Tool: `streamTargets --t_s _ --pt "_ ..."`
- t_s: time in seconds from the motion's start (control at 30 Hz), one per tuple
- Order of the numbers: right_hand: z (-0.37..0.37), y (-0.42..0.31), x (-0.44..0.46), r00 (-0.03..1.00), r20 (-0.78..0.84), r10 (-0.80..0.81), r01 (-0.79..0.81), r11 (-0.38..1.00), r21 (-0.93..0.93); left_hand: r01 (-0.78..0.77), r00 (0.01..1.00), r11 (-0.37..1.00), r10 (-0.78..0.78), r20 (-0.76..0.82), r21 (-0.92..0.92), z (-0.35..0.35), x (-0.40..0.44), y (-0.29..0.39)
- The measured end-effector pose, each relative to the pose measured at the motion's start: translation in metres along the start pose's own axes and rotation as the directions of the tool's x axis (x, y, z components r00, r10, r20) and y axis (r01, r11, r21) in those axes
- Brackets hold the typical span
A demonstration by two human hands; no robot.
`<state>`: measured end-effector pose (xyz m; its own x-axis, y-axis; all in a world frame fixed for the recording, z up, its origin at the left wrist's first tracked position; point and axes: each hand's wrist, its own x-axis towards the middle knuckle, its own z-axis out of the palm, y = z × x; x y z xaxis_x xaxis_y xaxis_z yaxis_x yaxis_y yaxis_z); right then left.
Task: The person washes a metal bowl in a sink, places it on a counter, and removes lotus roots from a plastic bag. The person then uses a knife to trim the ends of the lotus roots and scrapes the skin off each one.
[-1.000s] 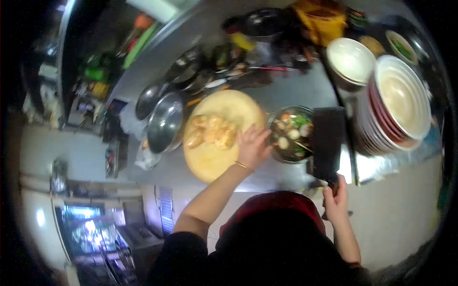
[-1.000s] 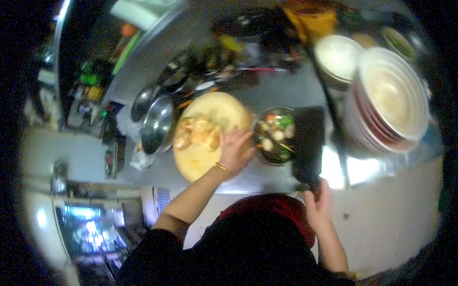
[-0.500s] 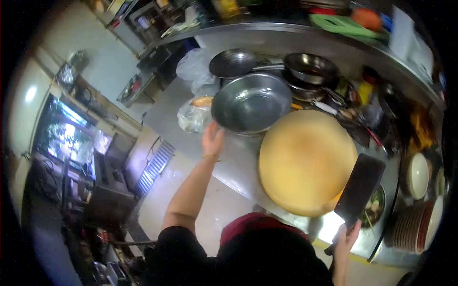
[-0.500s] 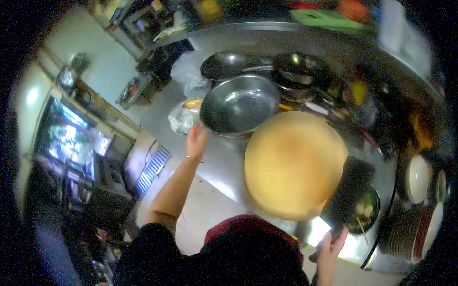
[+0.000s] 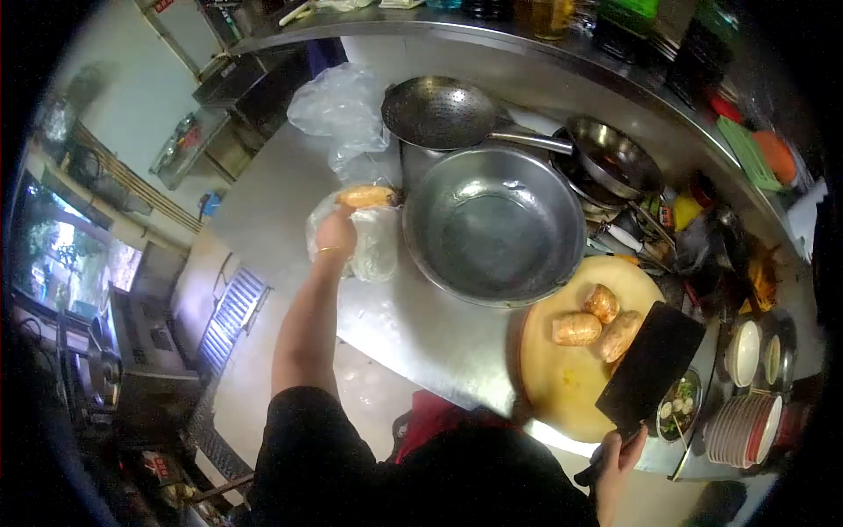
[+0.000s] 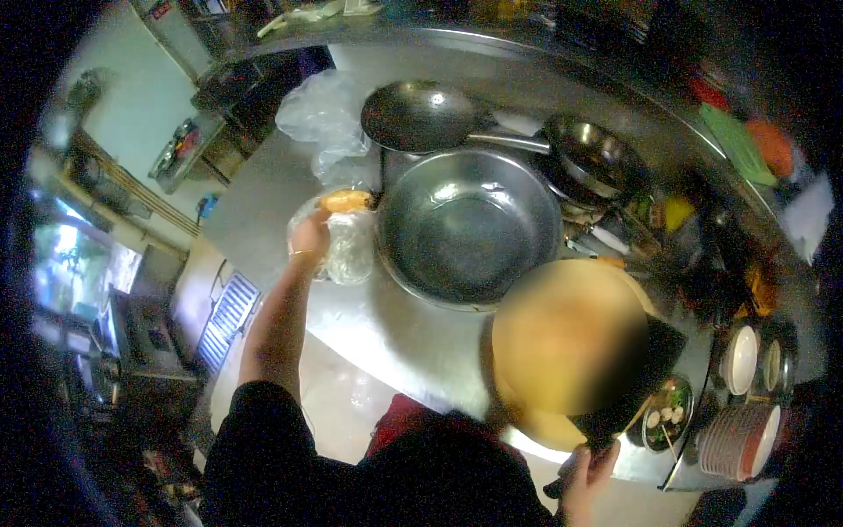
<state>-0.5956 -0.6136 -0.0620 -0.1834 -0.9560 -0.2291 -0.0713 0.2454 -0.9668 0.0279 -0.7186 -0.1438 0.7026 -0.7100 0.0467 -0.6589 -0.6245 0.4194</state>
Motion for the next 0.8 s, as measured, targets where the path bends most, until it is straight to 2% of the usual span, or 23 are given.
streamTargets --t_s 0.03,0.07,0.1,0.13,0.23,0.27,0.37,0.4,0.47,0.5,0.53,0.57,0.67,0.73,0.8 --pt "0.001 0.002 -0.002 1.0 0.016 0.021 -0.021 1.0 -0.012 0.022 0.999 0.987 -0.026 0.025 0.159 0.008 -0.003 -0.003" --pt "0.007 0.002 -0.005 0.999 -0.041 0.012 -0.015 0.998 -0.066 0.038 0.997 0.948 -0.056 0.047 0.315 0.017 -0.015 -0.005" --pt "0.009 -0.001 -0.005 1.0 -0.01 0.015 -0.016 0.997 -0.081 0.049 0.994 0.884 -0.088 0.062 0.465 0.023 -0.025 -0.009" --pt "0.012 -0.004 -0.005 1.0 0.021 0.02 -0.018 0.995 -0.093 0.077 0.982 0.857 -0.155 0.112 0.509 0.052 -0.022 -0.036" --pt "0.026 -0.008 -0.006 0.996 0.063 0.069 -0.064 0.995 -0.076 0.019 0.983 0.909 -0.093 0.158 0.416 0.047 -0.054 -0.047" --pt "0.029 -0.008 -0.005 0.993 0.074 0.091 -0.086 0.994 -0.066 -0.023 0.984 0.956 -0.03 0.175 0.294 0.046 -0.068 -0.049" --pt "0.04 0.012 0.002 1.0 0.001 0.02 -0.02 0.999 -0.026 -0.139 0.983 0.965 0.108 0.145 0.223 0.036 -0.121 -0.029" --pt "0.041 0.009 0.01 0.986 0.165 -0.012 0.026 0.996 -0.081 -0.199 0.979 0.968 0.19 0.073 0.152 0.046 -0.136 -0.028" --pt "0.052 -0.001 0.009 0.981 0.191 0.029 -0.012 0.996 -0.09 -0.335 0.939 0.942 0.335 -0.081 0.023 0.073 -0.167 -0.025" --pt "0.057 -0.006 0.007 0.978 0.201 0.049 -0.03 0.995 -0.097 -0.384 0.92 0.923 0.381 -0.09 -0.007 0.074 -0.184 -0.01" --pt "0.054 -0.002 0.011 0.96 0.28 0.021 0.005 0.996 -0.091 -0.425 0.905 0.904 0.424 -0.047 -0.037 0.077 -0.201 0.006" --pt "0.053 0.01 0.016 0.96 0.276 -0.035 0.059 0.995 -0.079 -0.477 0.879 0.868 0.473 -0.067 -0.137 0.084 -0.218 0.02" --pt "0.068 -0.007 0.011 0.937 0.351 0.001 0.025 0.997 -0.071 -0.436 0.894 0.78 0.433 -0.115 -0.449 0.105 -0.261 0.062" --pt "0.073 -0.017 0.006 0.92 0.39 0.026 0.018 0.994 -0.109 -0.35 0.919 0.657 0.38 -0.108 -0.668 0.104 -0.282 0.084" --pt "0.069 -0.017 0.002 0.925 0.378 0.031 0.031 0.987 -0.156 -0.431 0.868 0.656 0.49 -0.085 -0.619 0.096 -0.29 0.086"
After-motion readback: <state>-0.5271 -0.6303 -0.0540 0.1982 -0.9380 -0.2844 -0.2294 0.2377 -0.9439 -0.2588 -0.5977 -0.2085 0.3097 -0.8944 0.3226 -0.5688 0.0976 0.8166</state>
